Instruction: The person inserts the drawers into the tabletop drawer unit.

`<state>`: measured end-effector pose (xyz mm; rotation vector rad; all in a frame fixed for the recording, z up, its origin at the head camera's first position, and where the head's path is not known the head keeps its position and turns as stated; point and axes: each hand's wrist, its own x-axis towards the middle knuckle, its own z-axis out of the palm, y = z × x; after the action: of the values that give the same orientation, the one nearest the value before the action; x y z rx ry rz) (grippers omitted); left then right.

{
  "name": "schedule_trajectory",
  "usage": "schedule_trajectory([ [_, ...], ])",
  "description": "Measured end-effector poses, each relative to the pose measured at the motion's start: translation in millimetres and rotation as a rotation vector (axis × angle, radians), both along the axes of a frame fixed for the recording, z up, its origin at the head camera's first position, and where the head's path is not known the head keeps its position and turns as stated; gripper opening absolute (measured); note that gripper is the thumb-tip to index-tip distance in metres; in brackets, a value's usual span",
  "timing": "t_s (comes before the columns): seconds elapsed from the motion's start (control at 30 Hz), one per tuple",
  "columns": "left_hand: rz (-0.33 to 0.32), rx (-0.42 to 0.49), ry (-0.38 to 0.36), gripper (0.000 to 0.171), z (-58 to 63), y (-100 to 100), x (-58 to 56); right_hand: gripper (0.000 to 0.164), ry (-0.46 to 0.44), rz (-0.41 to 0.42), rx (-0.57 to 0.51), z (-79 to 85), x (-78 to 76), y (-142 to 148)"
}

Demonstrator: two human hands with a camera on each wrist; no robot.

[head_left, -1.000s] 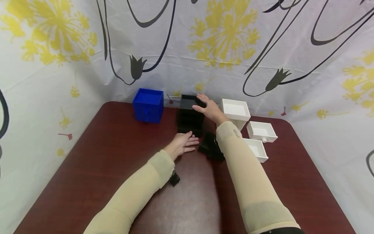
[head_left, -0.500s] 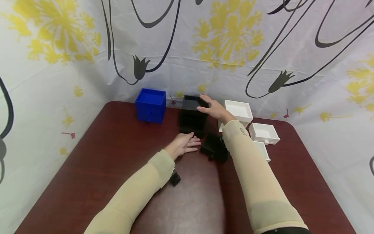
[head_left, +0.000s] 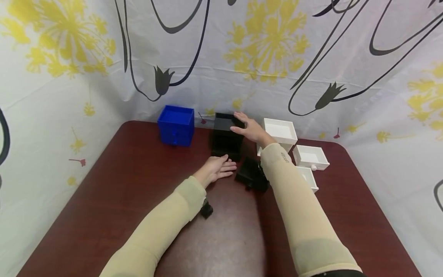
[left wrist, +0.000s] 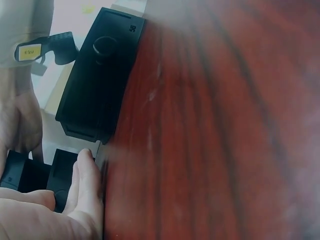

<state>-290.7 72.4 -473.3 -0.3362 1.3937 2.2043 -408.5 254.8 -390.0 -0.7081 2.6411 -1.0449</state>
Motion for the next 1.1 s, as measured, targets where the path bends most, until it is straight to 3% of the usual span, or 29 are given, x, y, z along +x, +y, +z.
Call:
schedule_trajectory([
  [0.5,0.001,0.01,0.003,0.043,-1.6,-2,-2.6,0.081,0.082,-0.022,0.015,-8.0,3.6,-1],
  [0.9,-0.036,0.018,0.022,0.042,-6.4,-5,-1.0,0.082,-0.115,-0.019,-0.059,2.8,4.4,5],
  [1.1,-0.045,0.009,0.025,0.044,-2.9,-6,-2.9,0.082,-0.123,-0.037,-0.073,3.6,4.4,3],
])
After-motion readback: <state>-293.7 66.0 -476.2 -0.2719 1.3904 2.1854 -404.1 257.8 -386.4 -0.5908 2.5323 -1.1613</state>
